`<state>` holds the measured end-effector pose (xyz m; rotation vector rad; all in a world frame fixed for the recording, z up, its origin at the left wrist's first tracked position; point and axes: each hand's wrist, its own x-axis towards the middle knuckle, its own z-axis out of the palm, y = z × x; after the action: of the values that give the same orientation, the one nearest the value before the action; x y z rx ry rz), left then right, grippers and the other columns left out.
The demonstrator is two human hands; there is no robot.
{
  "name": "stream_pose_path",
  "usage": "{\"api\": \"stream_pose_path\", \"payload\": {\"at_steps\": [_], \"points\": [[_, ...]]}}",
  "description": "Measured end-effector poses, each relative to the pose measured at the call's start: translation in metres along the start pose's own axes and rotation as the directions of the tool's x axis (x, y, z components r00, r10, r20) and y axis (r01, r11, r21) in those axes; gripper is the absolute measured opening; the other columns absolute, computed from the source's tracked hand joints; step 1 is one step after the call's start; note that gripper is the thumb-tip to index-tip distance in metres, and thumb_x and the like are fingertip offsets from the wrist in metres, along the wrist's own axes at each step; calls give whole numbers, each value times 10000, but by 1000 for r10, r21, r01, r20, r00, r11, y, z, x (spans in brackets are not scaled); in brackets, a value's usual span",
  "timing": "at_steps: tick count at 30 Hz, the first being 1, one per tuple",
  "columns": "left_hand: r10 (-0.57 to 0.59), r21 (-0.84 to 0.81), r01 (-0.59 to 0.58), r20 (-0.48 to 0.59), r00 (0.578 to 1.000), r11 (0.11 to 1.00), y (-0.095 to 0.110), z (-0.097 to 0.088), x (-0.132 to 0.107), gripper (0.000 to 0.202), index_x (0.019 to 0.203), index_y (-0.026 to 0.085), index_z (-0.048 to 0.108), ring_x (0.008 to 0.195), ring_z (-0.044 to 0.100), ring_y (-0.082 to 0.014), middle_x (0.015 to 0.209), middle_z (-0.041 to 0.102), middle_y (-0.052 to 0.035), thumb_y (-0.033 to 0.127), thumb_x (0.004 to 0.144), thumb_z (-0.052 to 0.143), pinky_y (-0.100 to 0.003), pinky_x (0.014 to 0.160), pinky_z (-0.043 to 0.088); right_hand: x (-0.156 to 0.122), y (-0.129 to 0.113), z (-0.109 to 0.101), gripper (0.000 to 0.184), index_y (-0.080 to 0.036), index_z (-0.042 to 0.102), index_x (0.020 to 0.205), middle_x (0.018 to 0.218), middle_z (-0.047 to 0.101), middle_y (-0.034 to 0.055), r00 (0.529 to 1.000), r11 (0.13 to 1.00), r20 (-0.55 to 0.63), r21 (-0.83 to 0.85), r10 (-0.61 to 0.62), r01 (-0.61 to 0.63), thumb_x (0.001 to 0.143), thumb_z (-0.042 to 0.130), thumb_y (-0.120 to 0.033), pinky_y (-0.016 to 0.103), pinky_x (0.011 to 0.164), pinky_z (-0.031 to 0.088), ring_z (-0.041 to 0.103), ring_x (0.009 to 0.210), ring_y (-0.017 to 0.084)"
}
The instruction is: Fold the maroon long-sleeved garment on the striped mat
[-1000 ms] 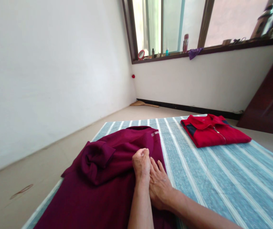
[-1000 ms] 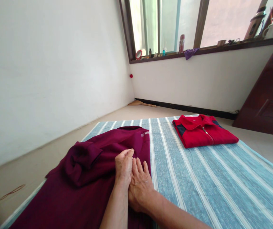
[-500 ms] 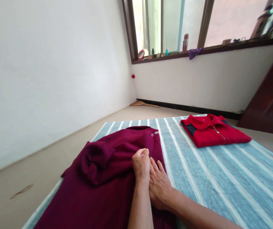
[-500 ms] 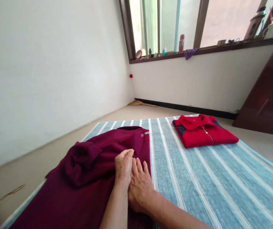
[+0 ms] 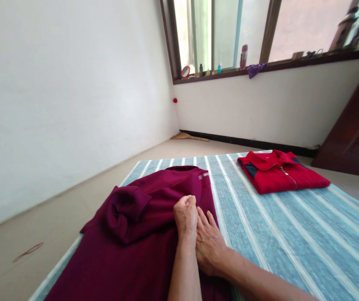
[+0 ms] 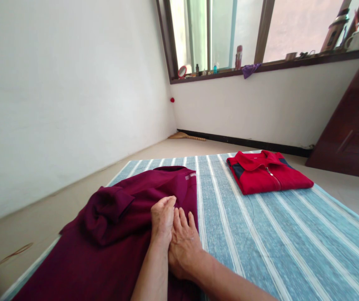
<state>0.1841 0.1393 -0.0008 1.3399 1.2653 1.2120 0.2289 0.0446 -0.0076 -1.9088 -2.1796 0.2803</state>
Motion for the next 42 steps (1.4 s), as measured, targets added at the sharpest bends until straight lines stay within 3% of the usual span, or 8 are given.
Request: {"api": "stream_pose_path", "payload": {"at_steps": [42], "points": [[27, 28, -27, 5, 1000, 999, -4, 0, 1, 256, 795, 141, 711, 760, 662, -223, 762, 717, -81, 335, 697, 576, -305, 713, 508, -1, -1, -2, 724, -94, 132, 1490, 1526, 85, 210, 1000, 1000, -18, 13, -8, 8, 866, 441, -290, 589, 1103, 97, 61, 1391, 392]]}}
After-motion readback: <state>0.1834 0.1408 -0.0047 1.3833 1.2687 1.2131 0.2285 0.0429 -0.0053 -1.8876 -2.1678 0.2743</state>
